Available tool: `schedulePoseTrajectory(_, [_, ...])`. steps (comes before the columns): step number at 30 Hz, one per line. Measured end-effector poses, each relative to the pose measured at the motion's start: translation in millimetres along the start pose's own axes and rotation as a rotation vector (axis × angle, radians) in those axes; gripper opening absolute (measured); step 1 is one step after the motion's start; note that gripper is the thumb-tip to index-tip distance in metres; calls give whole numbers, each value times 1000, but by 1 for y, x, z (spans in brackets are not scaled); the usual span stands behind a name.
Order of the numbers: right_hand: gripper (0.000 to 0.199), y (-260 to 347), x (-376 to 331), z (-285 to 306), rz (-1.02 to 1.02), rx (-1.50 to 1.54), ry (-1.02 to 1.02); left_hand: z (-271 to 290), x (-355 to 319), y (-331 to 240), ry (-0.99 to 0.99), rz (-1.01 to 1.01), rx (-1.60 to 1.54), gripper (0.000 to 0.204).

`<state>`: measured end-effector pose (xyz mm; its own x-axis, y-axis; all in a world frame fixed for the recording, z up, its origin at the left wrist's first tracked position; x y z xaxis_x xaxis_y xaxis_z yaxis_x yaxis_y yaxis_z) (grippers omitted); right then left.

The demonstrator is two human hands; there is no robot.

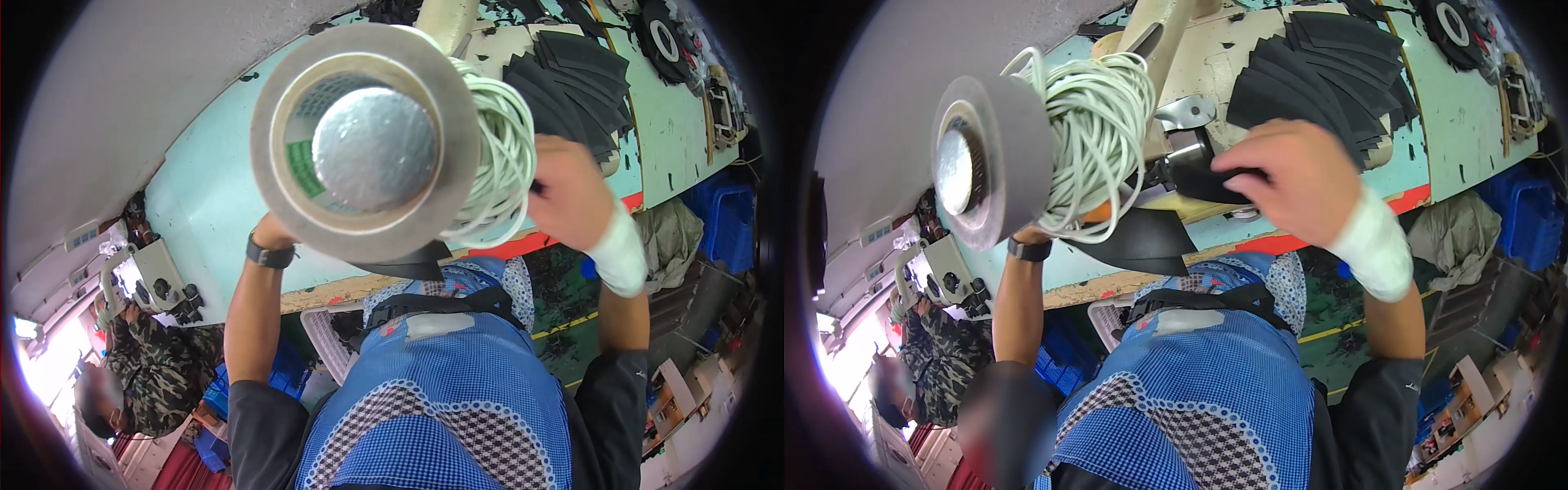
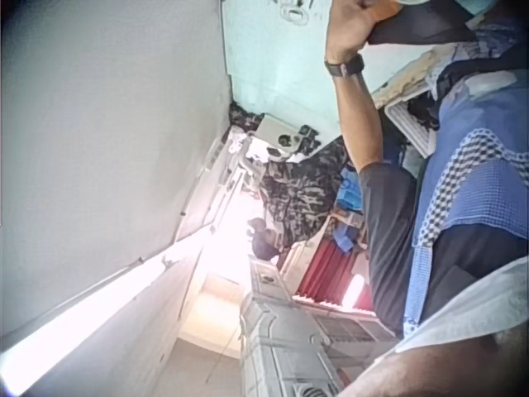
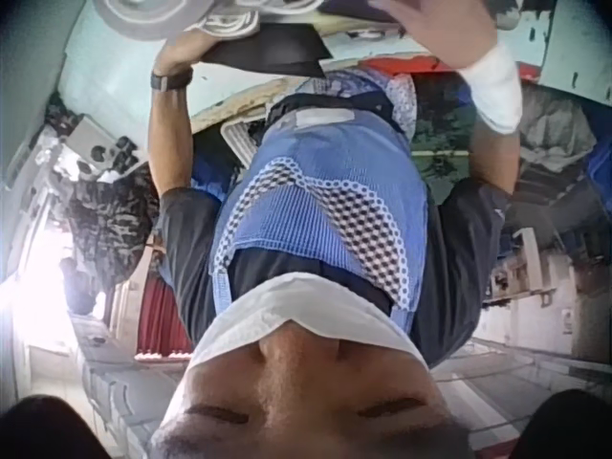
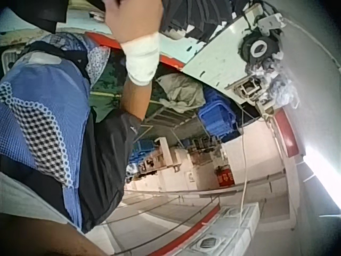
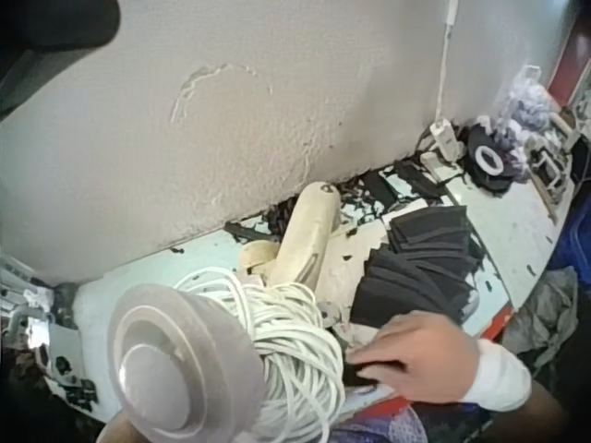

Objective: The person feeds curved black material pieces one by one through a machine to skive their edges and stacks the processed pieces on the workstation table.

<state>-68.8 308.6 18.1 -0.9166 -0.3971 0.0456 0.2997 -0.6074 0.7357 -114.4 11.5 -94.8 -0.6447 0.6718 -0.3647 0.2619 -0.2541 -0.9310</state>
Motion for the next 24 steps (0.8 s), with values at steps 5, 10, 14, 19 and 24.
schedulePoseTrajectory(5, [14,10,-28,63,-46,-537,-520,12,-4,-12,-58,26,-208,44])
schedulePoseTrajectory(10, [24,5,1,-19,70,-259,-343,12,-6,7,-213,220,-1096,60])
schedulePoseTrajectory(14, [17,1,-10,-16,-17,-189,-73,-4,-6,-13,44,-223,603,48])
schedulePoseTrajectory(19, [8,19,-25,56,-9,-512,-486,30,-30,14,-138,16,-263,65])
schedulePoseTrajectory(24, [16,6,1,-28,94,-166,-272,-2,3,-16,353,-117,269,35])
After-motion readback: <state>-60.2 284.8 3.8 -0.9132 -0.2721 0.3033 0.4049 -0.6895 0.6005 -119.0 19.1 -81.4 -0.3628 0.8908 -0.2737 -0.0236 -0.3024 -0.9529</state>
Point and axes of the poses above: each hand's wrist, its own x-axis towards the middle knuckle, its own z-axis out of the back of the hand, y = z × x, the point moved 6 cm from there along x, towards the middle knuckle, and after that the axes turned 2 degrees about z, right-handed, at the moved point
